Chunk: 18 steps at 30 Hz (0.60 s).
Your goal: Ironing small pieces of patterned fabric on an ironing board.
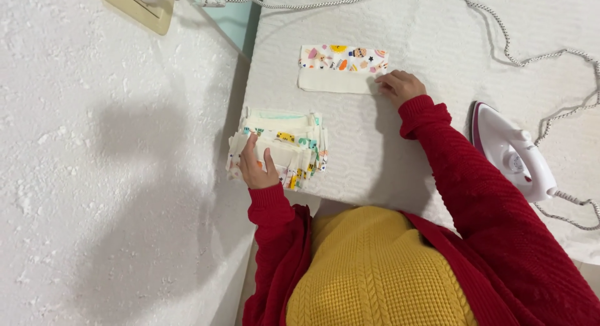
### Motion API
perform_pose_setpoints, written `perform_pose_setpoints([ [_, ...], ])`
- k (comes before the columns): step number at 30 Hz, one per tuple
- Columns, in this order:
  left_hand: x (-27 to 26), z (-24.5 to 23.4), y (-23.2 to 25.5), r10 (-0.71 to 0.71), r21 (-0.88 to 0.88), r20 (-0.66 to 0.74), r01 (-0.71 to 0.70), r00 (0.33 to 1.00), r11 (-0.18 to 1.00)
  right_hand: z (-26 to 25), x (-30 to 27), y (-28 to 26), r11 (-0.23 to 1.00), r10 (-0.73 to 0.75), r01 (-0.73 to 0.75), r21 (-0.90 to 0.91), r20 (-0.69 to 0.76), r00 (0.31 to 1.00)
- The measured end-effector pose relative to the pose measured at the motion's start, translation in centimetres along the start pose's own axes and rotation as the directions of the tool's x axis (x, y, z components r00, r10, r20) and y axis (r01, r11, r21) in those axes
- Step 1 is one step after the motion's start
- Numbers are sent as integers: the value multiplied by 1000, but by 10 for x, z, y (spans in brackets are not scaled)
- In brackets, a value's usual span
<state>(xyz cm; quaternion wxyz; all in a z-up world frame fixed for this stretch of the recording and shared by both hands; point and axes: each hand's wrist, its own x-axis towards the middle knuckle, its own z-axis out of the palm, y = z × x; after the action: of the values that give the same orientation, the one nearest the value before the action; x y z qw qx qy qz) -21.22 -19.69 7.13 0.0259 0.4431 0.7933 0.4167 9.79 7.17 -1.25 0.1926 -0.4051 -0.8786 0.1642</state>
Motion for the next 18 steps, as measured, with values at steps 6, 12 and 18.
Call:
perform_pose_setpoints([
  [6,-8,2,-12,-5,-2,-7,5,1000,1000,1,-2,0,996,-71,72,-61,16,997],
  [12,-6,4,-5,7,-36,-13,-7,1000,999,7,4,-1,988,-108,107,-113,-4,994],
  [18,3,3,19,71,-49,33,-69,997,996,7,15,1,965,243,-255,63,156,957],
])
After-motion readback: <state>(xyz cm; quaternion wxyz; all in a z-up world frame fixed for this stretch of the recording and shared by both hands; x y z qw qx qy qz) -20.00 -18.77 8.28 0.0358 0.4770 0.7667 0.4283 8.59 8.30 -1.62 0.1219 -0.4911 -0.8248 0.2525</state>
